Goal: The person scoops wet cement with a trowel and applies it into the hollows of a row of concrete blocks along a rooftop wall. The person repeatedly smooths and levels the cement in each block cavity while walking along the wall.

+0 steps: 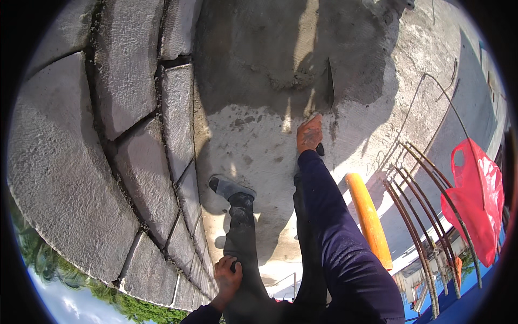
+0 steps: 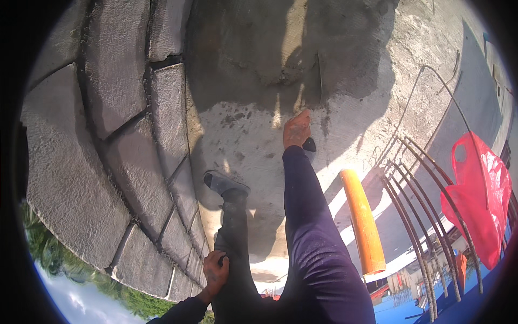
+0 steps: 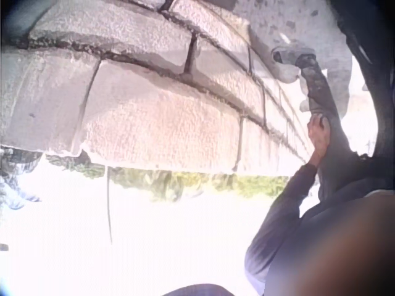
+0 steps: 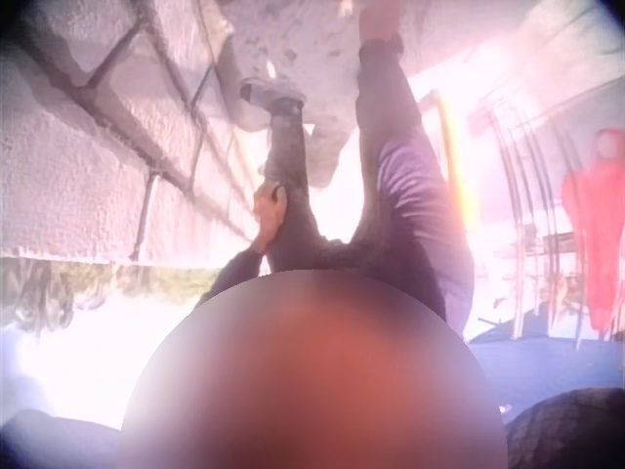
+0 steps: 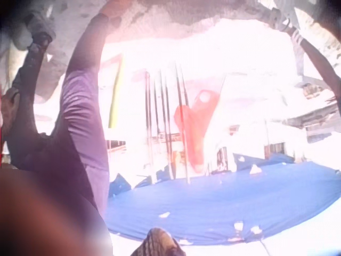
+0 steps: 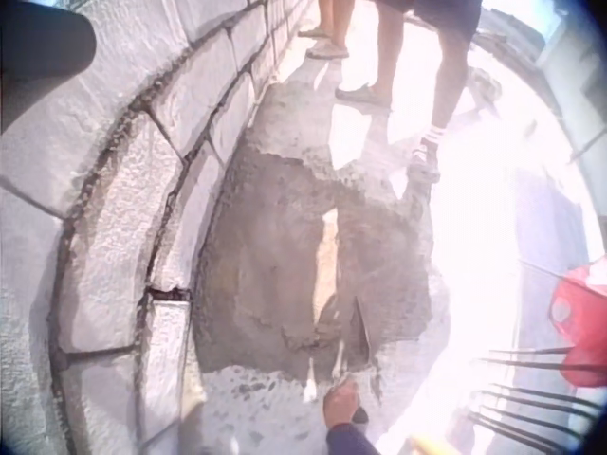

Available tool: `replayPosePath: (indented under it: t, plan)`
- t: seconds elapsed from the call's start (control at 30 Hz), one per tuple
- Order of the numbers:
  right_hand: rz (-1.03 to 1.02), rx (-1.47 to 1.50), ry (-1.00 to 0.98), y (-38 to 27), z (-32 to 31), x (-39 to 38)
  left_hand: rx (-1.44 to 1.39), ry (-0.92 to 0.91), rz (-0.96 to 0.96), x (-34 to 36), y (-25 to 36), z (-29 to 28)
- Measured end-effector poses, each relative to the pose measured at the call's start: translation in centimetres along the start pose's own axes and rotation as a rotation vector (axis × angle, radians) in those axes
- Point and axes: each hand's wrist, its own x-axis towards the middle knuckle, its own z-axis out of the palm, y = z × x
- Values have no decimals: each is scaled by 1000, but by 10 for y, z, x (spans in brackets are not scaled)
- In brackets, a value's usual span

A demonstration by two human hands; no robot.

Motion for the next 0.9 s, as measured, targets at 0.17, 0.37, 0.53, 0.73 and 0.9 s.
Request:
replayPosePath:
  t: [0.17, 0.37, 0.53, 0.73, 0.9]
  plan:
    - [-203, -722, -2, -70, -66, -4, 55, 31, 61, 1, 7, 4]
    - [-92, 1201, -163, 18, -111, 22, -11, 42, 20, 0, 9, 5]
    - [-148, 969, -64, 75, -87, 156, -15, 18, 35, -6, 7, 14]
    - [-655, 650, 62, 76, -61, 143, -15, 31, -17, -7, 12, 15]
    - [-732, 739, 118, 90, -48, 93, -34, 61, -24, -6, 17, 12]
